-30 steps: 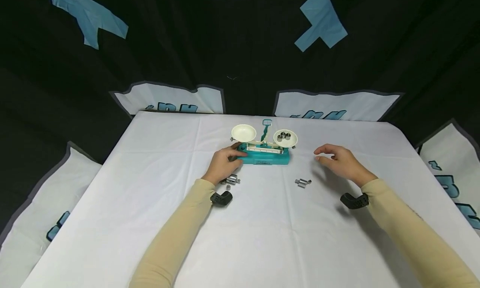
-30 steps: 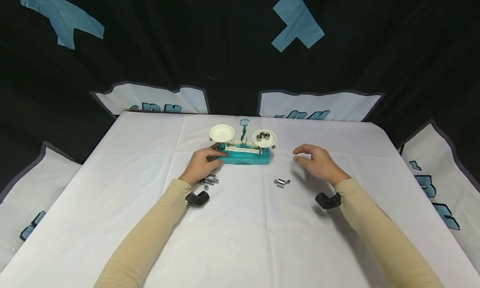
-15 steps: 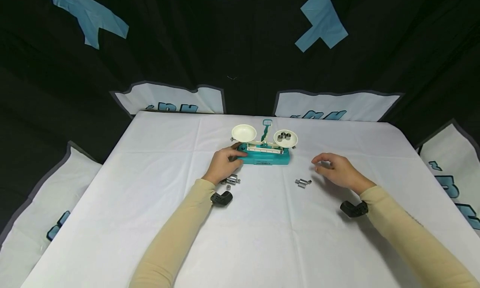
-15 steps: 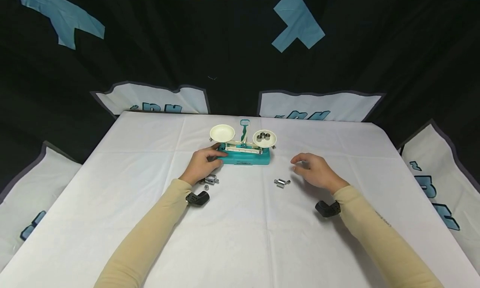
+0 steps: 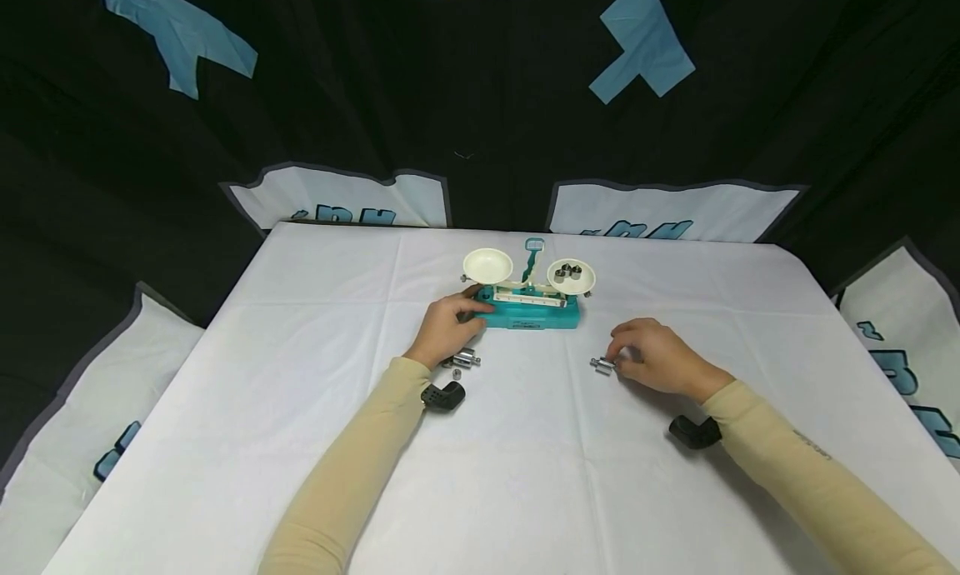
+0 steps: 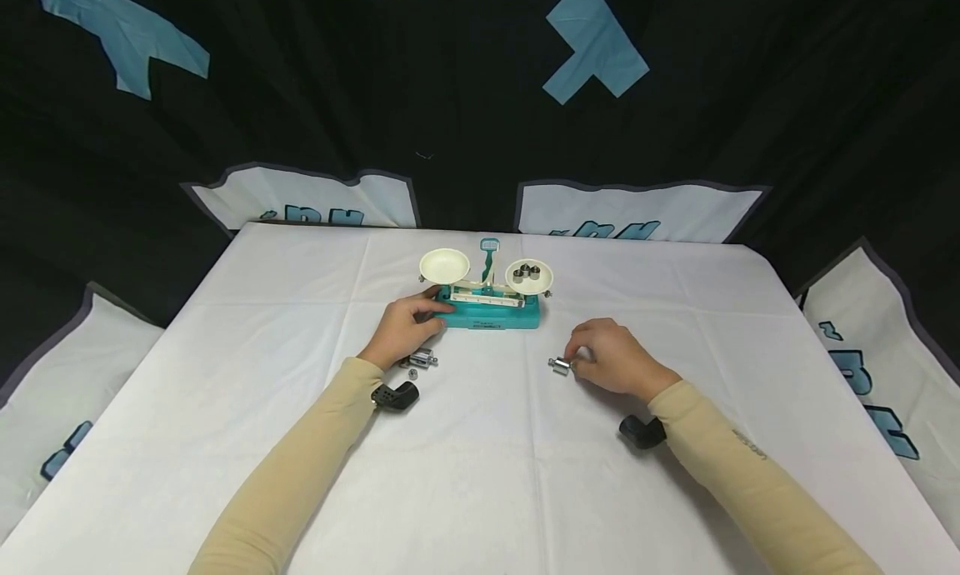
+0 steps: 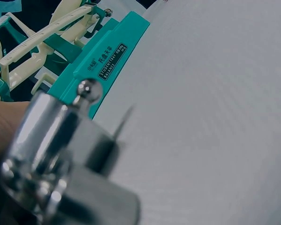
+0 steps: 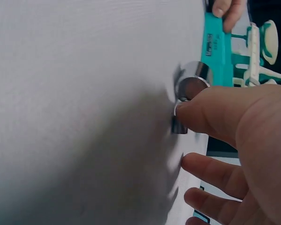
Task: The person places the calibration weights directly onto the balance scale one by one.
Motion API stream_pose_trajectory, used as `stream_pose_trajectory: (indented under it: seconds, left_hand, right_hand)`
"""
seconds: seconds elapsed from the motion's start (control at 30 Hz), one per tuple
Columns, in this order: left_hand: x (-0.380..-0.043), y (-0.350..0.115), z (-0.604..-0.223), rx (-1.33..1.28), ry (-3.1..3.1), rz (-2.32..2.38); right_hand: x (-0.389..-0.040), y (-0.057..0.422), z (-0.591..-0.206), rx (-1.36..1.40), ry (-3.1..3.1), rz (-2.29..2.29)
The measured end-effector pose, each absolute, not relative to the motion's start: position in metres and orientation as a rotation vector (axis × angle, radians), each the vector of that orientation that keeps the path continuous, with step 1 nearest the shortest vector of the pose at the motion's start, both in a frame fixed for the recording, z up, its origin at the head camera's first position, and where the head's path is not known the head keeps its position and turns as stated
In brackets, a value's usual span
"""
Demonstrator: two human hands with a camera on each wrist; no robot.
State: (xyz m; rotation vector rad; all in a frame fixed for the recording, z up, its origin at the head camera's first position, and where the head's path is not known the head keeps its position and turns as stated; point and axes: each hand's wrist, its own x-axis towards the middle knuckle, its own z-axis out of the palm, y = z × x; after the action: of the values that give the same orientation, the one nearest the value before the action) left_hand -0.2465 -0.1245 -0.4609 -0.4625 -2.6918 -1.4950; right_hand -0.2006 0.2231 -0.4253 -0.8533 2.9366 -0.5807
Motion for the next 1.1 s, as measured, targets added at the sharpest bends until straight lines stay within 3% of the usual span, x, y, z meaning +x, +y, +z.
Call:
stream_pose_trajectory:
  seconds: [0.7, 1.1]
  left_hand:
    - [-0.2453, -0.1244, -0.4591, -0.471, -2.69, -1.504]
    - [-0.2452, -0.1243, -0.4591, -0.47, -2.689, -1.503]
  right_hand:
    - [-0.1991, 0.2132, -0.4261, -1.006, 3.098, -0.267]
    - [-0.1967, 0.2193, -0.4308, -0.771, 3.023, -0.543]
